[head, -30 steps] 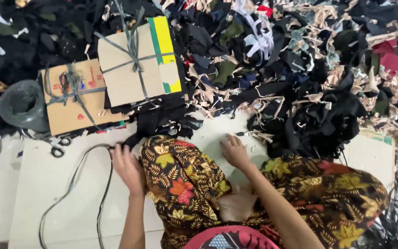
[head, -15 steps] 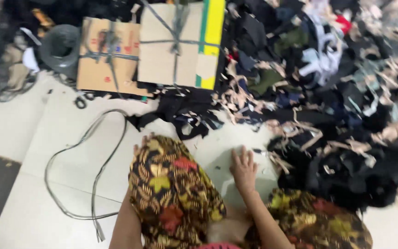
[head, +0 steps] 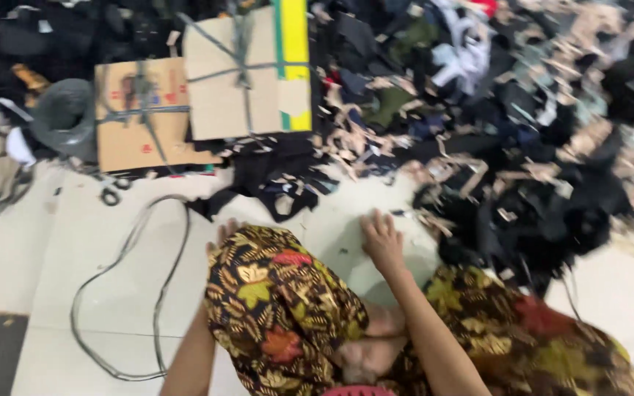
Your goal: Sorting through a pile of fabric scraps to select and stack specific pieces on cardboard
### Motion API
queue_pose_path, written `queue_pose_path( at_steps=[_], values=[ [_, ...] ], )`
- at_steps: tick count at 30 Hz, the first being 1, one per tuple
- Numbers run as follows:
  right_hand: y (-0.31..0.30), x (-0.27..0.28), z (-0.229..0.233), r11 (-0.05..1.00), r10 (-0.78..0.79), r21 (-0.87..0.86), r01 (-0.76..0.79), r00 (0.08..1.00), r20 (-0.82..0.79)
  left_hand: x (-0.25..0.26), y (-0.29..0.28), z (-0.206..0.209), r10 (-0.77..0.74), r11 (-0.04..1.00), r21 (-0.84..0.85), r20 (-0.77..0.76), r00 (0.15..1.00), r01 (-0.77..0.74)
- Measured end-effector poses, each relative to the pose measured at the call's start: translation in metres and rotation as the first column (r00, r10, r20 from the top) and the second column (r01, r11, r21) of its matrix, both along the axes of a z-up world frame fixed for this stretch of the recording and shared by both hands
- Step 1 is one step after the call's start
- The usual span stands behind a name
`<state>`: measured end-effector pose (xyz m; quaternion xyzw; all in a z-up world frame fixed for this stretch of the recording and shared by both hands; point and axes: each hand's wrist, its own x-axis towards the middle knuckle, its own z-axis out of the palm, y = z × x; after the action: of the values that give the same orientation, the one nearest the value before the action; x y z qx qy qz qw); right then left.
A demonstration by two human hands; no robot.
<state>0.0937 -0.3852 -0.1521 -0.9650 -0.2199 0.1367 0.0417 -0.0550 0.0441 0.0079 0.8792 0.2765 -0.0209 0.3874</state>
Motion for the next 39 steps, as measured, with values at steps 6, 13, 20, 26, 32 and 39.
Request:
queue_pose_path(
  at_steps=[6,13,20,26,32,39],
  values=[
    [-0.007,0.069,-0.170,0.999,0.022,0.031,-0.016,0.974,-0.225,0.011,-0.044,0.029,-0.132,0.973,-0.180,0.087,0.987,0.146],
    [-0.055,-0.001,0.092,0.925,-0.038,0.380,0.026,0.999,0.025,0.060,-0.218,0.132,-0.427,0.900,-0.006,0.187,0.885,0.436],
    [-0.214,-0.079,0.254,0.802,-0.407,0.583,0.128,0.833,0.376,0.061,-0.493,0.144,-0.554,0.610,-0.028,0.699,0.452,0.792],
    [-0.376,-0.163,0.170,0.463,-0.843,0.580,0.670,0.535,0.056,0.037,-0.654,0.057,-0.804,0.320,0.274,0.585,0.107,0.907],
    [-0.377,-0.243,-0.035,0.579,-0.813,-0.002,0.816,0.577,0.076,0.014,-0.710,-0.032,-0.900,-0.346,0.401,-0.396,-0.180,0.848],
    [-0.352,-0.215,0.007,0.315,-0.918,0.281,0.907,0.366,-0.153,0.025,-0.722,-0.050,-0.842,-0.353,0.345,-0.522,-0.135,0.869]
  ],
)
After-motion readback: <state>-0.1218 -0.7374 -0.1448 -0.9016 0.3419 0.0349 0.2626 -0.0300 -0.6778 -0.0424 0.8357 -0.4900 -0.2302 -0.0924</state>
